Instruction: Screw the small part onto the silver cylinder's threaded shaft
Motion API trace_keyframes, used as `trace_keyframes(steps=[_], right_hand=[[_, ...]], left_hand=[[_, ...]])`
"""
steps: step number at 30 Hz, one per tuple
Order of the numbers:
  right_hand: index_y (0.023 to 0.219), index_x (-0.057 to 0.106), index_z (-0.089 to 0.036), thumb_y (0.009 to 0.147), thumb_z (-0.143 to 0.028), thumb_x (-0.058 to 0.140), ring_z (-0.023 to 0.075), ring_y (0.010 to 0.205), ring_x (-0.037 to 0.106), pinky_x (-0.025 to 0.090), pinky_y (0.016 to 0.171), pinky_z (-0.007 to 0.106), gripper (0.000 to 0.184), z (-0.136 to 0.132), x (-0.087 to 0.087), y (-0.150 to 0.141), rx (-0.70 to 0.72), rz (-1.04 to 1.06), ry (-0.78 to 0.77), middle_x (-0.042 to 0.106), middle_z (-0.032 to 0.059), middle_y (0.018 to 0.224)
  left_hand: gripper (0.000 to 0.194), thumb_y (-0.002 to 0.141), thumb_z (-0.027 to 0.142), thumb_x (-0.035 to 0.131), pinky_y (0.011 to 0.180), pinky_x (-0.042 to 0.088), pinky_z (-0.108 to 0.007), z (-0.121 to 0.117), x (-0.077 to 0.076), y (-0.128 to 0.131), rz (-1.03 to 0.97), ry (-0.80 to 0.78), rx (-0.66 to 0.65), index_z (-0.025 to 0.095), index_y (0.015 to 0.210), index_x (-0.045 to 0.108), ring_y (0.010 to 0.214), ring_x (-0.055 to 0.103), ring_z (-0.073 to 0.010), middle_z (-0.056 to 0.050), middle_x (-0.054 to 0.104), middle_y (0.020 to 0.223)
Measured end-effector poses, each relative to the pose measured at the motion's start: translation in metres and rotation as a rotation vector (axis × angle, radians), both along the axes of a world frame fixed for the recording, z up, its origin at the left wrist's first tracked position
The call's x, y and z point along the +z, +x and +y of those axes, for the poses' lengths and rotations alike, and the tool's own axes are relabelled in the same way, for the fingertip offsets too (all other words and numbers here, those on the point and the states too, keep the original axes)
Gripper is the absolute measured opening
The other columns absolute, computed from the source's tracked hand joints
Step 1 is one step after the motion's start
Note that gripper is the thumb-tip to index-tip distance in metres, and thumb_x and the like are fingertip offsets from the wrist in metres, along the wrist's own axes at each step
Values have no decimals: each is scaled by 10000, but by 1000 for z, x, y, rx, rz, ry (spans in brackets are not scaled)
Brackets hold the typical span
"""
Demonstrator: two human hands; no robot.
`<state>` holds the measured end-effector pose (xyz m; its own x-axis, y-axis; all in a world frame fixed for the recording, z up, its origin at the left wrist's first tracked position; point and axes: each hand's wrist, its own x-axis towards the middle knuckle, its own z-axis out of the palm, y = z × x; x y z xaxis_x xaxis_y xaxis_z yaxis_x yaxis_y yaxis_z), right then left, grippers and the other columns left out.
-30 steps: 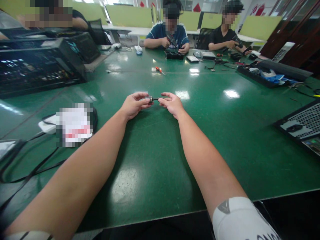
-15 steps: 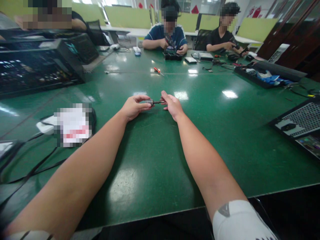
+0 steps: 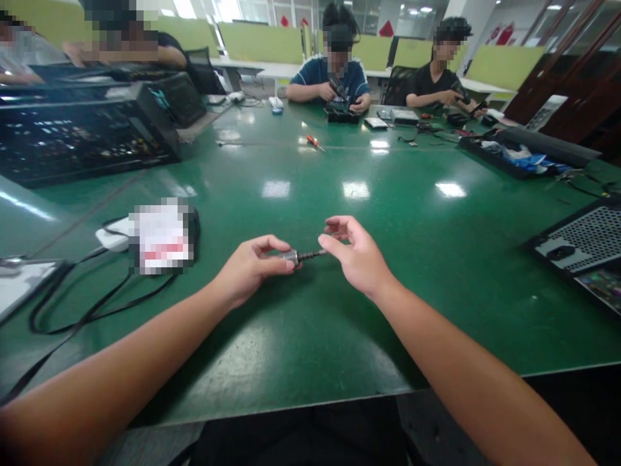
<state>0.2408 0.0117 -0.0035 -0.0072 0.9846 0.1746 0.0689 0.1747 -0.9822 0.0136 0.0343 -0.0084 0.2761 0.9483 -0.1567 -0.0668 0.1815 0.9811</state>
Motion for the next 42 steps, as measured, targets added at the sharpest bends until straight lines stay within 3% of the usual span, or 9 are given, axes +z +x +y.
trace_keyframes(steps=[3, 6, 12, 16, 23, 42], right_hand=[[1149, 633, -255, 896, -317, 596, 240, 1094, 642, 510, 921, 405, 263, -22, 4, 9, 113, -110, 93, 694, 65, 1171], [1077, 671, -242, 898, -213, 496, 261, 1142, 634, 491, 943, 426, 252, -29, 6, 15, 182, -268, 230, 704, 75, 1174], [1138, 628, -234, 781, -165, 637, 246, 1008, 658, 505, 904, 398, 364, -32, 6, 11, 244, -533, 326, 710, 68, 1103], [1031, 628, -224, 788, -194, 701, 204, 872, 641, 496, 818, 347, 255, -37, 8, 6, 339, -644, 290, 689, 31, 959], [942, 618, -221, 807, -234, 732, 187, 818, 633, 476, 771, 325, 177, -43, 13, 5, 383, -673, 279, 676, 21, 920], [886, 610, -212, 814, -197, 685, 171, 750, 594, 456, 743, 310, 105, -39, 8, 6, 450, -667, 297, 648, 12, 827]], left_hand=[[409, 525, 151, 951, 730, 583, -282, -29, 0, -5, -34, -30, -53, 164, 812, 659, 717, 752, -163, -17, 772, 805], [399, 514, 144, 956, 742, 592, -283, -33, -1, -6, -66, 47, -72, 164, 778, 657, 742, 745, -156, -4, 745, 840], [336, 581, 158, 934, 721, 587, -271, -29, -3, -10, -40, 176, -139, 154, 782, 665, 745, 713, -136, -12, 697, 887], [289, 634, 168, 912, 691, 567, -255, -37, -2, -11, -3, 286, -184, 157, 790, 668, 754, 669, -126, -27, 675, 915], [265, 673, 194, 889, 727, 597, -296, -45, 1, -9, 80, 370, -259, 178, 803, 659, 803, 674, -161, -34, 669, 908], [242, 688, 217, 874, 709, 594, -301, -46, 4, -9, 128, 412, -268, 177, 808, 668, 789, 675, -169, -48, 674, 897]])
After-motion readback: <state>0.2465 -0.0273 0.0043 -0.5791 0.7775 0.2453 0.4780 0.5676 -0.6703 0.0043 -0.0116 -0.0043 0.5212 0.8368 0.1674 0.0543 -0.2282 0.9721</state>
